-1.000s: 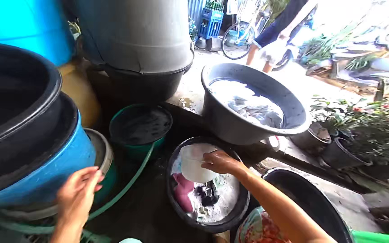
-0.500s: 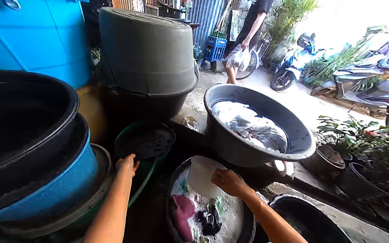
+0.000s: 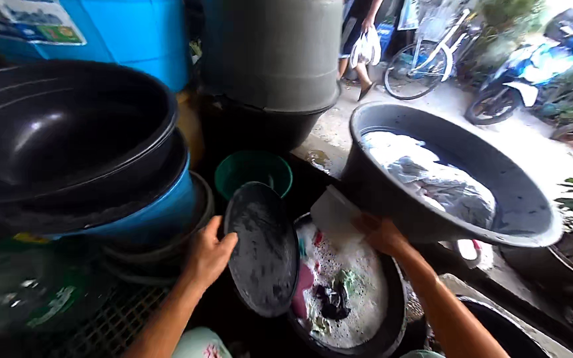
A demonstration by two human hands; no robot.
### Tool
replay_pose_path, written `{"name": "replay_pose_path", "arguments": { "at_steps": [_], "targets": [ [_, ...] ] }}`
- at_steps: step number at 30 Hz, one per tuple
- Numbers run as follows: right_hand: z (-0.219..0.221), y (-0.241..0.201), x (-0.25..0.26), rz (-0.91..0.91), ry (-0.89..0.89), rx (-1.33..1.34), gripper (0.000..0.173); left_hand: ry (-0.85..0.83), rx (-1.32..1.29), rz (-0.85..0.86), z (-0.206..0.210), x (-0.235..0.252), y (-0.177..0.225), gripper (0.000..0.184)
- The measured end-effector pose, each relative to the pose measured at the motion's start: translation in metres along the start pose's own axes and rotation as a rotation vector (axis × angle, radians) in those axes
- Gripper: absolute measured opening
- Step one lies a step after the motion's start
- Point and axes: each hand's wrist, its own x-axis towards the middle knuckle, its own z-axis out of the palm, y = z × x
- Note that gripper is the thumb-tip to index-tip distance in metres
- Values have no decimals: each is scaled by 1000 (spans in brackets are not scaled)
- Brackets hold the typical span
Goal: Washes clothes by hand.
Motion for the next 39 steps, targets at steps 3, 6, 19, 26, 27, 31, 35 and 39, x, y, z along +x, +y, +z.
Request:
{"name": "replay_pose_path", "arguments": {
  "at_steps": [3,6,19,26,27,31,35,39],
  "targets": [
    [-5,-27,22,-159,49,-20,40,-67,73,11,4,-37,1,46],
    [-1,-68,53,-311,112,-26,34,-136,-24,-54,22,-58,-9,55],
    [162,-197,263,-214,-337,175,45,-450,17,-122,44,-52,-27,62],
    [190,-204,294,55,-473,-51,65,-479,-28,-106,42,-45,-31,60],
    [195,-201,297,53,-469,-97,67,-487,-29,-106,41,-43,-30,59],
    [214,-191,308,-63,-457,-244,75,-466,-18,-79,41,-40,-31,59],
    [237,-187,316,-149,-550,-378,88,-447,-9,-84,41,-38,-30,60],
    [261,-175,320,-206,-679,-404,47,-427,14,-70,42,-38,-31,59]
  ]
}}
